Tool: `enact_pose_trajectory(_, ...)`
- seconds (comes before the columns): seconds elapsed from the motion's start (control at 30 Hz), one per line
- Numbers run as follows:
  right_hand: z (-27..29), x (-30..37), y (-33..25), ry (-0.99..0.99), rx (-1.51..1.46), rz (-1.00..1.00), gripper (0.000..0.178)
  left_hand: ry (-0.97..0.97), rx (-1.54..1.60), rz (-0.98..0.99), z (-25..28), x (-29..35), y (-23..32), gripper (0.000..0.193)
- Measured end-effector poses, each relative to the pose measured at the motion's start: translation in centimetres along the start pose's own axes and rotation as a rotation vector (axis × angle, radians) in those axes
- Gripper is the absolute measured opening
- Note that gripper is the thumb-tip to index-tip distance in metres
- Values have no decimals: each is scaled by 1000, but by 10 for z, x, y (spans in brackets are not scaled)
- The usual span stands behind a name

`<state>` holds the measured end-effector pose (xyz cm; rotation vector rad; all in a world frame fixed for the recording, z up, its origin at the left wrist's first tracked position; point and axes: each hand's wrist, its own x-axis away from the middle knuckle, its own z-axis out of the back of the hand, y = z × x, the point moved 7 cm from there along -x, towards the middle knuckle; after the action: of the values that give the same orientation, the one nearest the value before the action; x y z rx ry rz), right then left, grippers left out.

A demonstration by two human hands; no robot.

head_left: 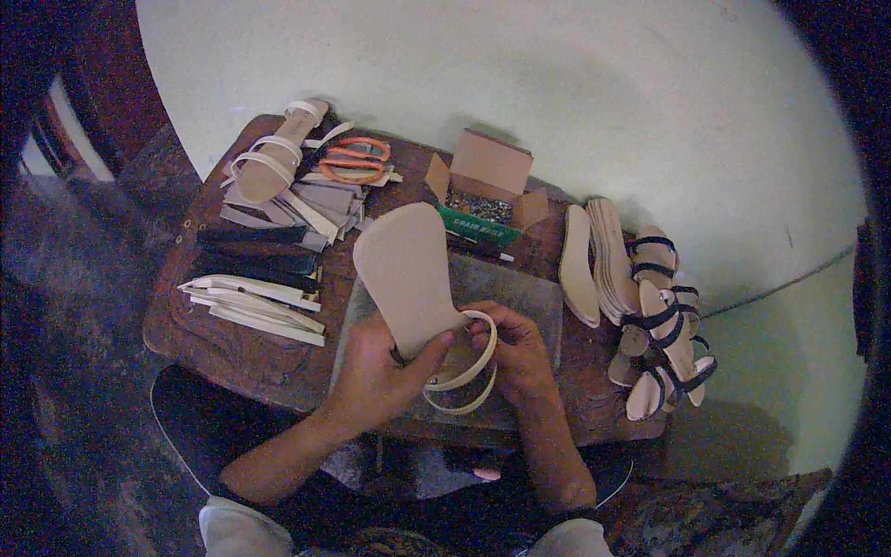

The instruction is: The person assembles a beige sandal by attaching white straps to a sole. They pick up a strap, position it on the sole, and secure it with a small metal pin from a nearby box. This process is repeated for multiple straps to complete the sandal.

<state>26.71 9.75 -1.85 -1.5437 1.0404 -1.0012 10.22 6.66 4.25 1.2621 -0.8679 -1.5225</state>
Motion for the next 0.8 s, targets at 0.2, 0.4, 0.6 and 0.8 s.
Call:
enact_pose_trajectory(0.2, -4, -1, -5, 5, 27, 7, 16, -10, 45, 32, -2, 0, -10, 17)
enact_pose_trajectory(0.4, -4, -1, -7, 17, 47, 22, 15, -28, 118, 60, -2, -2, -11, 15)
enact_pose_trajectory(0.6, -7, -1, -6, 25, 15, -14, 14, -13, 161, 58, -2, -2, -14, 15)
enact_pose_trajectory(0.8, -4, 0, -3, 13, -5, -16, 11, -24, 200, 95, -3, -1, -17, 16)
